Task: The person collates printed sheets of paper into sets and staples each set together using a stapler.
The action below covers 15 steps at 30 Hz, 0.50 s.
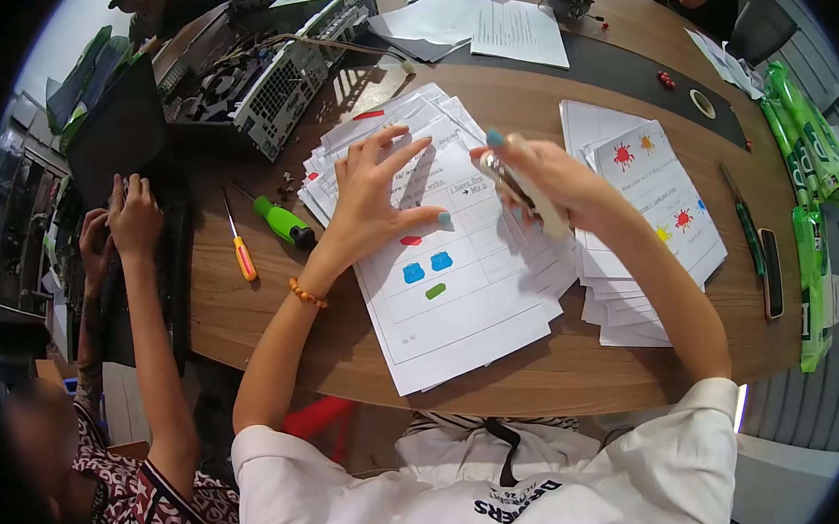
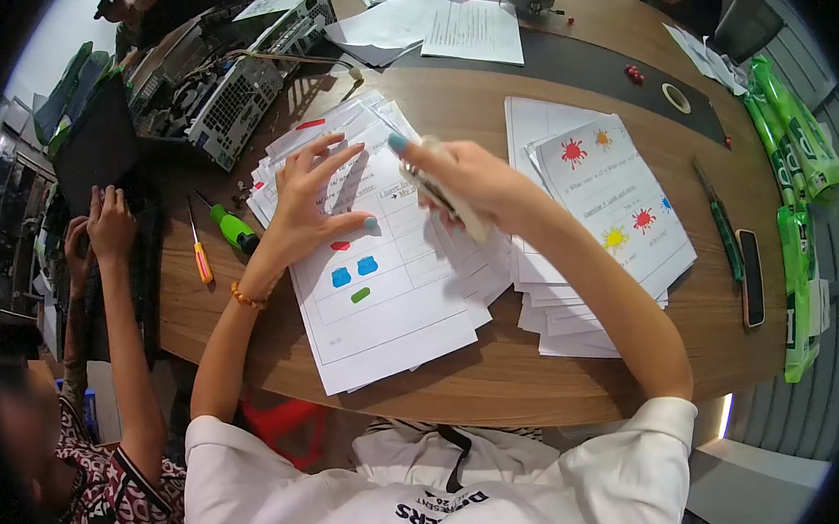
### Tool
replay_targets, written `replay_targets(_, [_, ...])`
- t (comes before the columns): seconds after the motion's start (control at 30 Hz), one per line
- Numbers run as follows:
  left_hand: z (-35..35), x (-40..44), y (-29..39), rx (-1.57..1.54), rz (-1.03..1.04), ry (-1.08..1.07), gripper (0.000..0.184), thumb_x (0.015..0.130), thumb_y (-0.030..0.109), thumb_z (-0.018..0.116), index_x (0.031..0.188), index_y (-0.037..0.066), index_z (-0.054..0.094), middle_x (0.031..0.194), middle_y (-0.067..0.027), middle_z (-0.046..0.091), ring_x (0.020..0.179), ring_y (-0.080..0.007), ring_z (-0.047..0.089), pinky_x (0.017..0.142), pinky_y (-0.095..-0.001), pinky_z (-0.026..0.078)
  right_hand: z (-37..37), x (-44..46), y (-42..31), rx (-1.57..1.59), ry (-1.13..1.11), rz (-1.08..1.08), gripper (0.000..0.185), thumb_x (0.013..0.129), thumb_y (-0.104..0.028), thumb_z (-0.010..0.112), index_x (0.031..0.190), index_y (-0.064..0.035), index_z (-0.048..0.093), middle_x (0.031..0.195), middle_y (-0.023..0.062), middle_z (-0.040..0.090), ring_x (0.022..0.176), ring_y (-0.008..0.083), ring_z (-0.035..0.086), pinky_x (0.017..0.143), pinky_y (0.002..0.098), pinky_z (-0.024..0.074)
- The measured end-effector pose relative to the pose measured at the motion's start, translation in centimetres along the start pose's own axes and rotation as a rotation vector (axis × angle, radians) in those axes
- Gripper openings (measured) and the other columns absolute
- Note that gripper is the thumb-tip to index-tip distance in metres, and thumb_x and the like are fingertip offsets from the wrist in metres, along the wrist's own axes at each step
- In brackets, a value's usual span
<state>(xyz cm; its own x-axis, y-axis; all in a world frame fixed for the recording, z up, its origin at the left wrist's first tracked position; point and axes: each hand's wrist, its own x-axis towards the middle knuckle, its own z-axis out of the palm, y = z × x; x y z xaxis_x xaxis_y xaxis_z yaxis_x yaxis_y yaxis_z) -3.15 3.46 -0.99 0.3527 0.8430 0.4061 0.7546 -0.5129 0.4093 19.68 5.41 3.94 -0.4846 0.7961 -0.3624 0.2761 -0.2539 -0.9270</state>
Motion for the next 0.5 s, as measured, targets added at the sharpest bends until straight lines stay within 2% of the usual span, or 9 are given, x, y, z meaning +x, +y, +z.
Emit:
replay_targets(0.07, [0.0,0.0,-0.1,-0.006,0.001,0.007,0.077,0.054,0.042,0.08,0.121,0.016,0.053,0.127,-0.0077,0.042,0.117,-0.0257,0.034,0.094,-0.0402,0.024,-0.2,1.2,-0.5,0.014,0.072,0.032,0.055,0.081,-0.061,0.05,0.085,-0.0056,0.051,0.063,0.0026,0.051,0.045,0.0082,0.049,0.039,0.0231,0.0406])
replay_targets(0.13, [0.0,-0.1,0.0,-0.01,0.012,0.019,0.077,0.055,0.042,0.08,0.121,0.015,0.053,0.127,-0.0076,0.042,0.117,-0.0256,0.034,0.095,-0.04,0.024,-0.4,2.0,-0.4,-0.021,0.024,0.047,0.066,0.078,-0.065,0.048,0.108,-0.0064,0.057,0.061,-0.0002,0.048,0.054,0.007,0.049,0.04,0.0211,0.0405])
replay_targets(0.23, [0.0,-0.1,0.0,-0.024,0.003,0.024,0.077,0.055,0.042,0.08,0.121,0.015,0.053,0.127,-0.0077,0.041,0.117,-0.0255,0.034,0.095,-0.0399,0.024,0.1,1.7,-0.6,-0.006,0.11,0.021,0.065,0.078,-0.065,0.048,0.104,-0.0067,0.059,0.061,-0.0008,0.048,0.055,0.0067,0.049,0.04,0.0208,0.0394])
replay_targets(0.47, [0.0,-0.1,0.0,-0.021,0.004,0.018,0.078,0.055,0.041,0.08,0.122,0.015,0.052,0.127,-0.0086,0.042,0.117,-0.0258,0.034,0.096,-0.0399,0.023,0.2,1.6,-0.5,-0.052,0.11,0.02,0.064,0.078,-0.065,0.049,0.101,-0.0066,0.061,0.061,-0.001,0.048,0.051,0.0072,0.049,0.04,0.0209,0.0385])
replay_targets(0.5, [-0.1,-0.1,0.1,-0.019,-0.001,0.021,0.079,0.055,0.041,0.08,0.123,0.015,0.051,0.127,-0.0088,0.042,0.118,-0.026,0.034,0.096,-0.0399,0.023,0.2,1.6,-0.6,0.008,0.104,0.017,0.06,0.078,-0.062,0.052,0.098,-0.0059,0.061,0.06,-0.0011,0.047,0.05,0.0076,0.048,0.04,0.0213,0.0386])
